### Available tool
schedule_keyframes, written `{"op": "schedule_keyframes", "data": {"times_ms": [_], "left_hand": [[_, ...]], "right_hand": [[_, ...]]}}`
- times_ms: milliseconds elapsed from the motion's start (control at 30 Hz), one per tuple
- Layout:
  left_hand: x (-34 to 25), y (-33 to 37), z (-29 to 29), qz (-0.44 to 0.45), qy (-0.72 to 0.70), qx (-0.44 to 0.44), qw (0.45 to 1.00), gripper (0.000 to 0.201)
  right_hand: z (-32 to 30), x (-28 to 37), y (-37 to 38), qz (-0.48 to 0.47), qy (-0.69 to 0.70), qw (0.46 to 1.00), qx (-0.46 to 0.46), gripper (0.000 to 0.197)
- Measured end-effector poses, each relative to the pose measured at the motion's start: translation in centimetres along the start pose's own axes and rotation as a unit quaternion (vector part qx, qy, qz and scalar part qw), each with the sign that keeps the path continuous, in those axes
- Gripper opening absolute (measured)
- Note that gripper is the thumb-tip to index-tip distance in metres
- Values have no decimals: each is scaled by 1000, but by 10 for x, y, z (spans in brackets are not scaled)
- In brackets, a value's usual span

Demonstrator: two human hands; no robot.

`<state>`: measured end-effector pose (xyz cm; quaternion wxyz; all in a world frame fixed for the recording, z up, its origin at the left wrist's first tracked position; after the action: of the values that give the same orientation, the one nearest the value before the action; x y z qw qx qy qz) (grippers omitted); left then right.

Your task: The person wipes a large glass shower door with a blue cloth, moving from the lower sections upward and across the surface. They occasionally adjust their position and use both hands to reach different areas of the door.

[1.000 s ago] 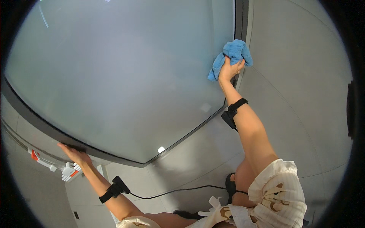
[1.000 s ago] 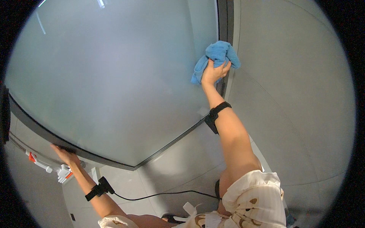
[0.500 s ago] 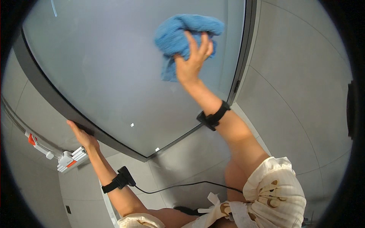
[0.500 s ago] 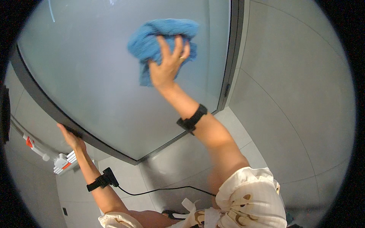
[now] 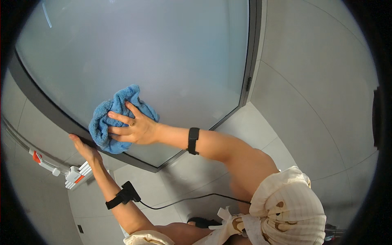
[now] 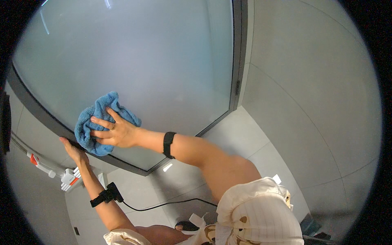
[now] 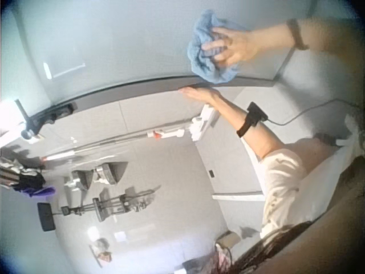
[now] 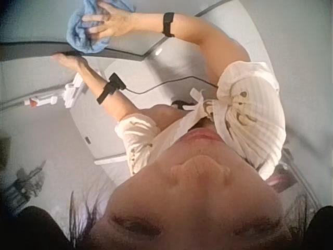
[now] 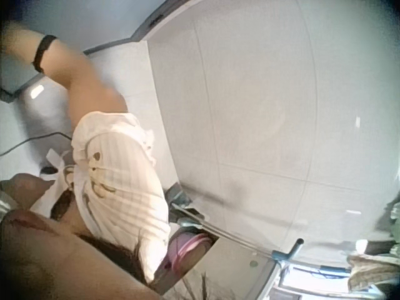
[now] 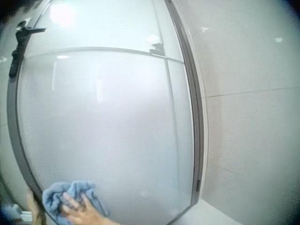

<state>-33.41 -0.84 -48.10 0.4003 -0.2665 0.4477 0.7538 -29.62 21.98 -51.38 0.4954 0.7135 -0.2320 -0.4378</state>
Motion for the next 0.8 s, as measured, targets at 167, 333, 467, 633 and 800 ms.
{"op": "schedule_keyframes", "data": {"times_ms": [167, 333, 467, 633, 800], "left_hand": [[0, 3, -5, 63, 62, -58, 994, 82], [-8, 1, -2, 64, 64, -78, 993, 85], [-15, -2, 0, 48, 68, -100, 991, 85], [-17, -1, -5, 66, 57, -99, 991, 84], [-14, 7, -14, 62, 42, -137, 988, 79]], "right_hand": [[-41, -68, -44, -41, -39, 998, 12, 10], [-105, -146, -87, 5, -78, 997, 13, 14], [-143, -185, -130, 135, -109, 984, 38, 17], [-189, -223, -171, 254, -239, 937, 25, 43], [-204, -249, -187, 472, -261, 824, -174, 62]]}}
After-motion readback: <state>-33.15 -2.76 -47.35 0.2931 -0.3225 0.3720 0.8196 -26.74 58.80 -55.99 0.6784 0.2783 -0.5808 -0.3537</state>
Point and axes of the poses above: each hand's wrist, its own y-axis towards the middle knuckle, its own z-axis out of the palm, x = y × z, the point moved 1 cm from there along y, towards the middle knuckle, and after that the axes turned 7 degrees about -y, right-handed, at the moved point
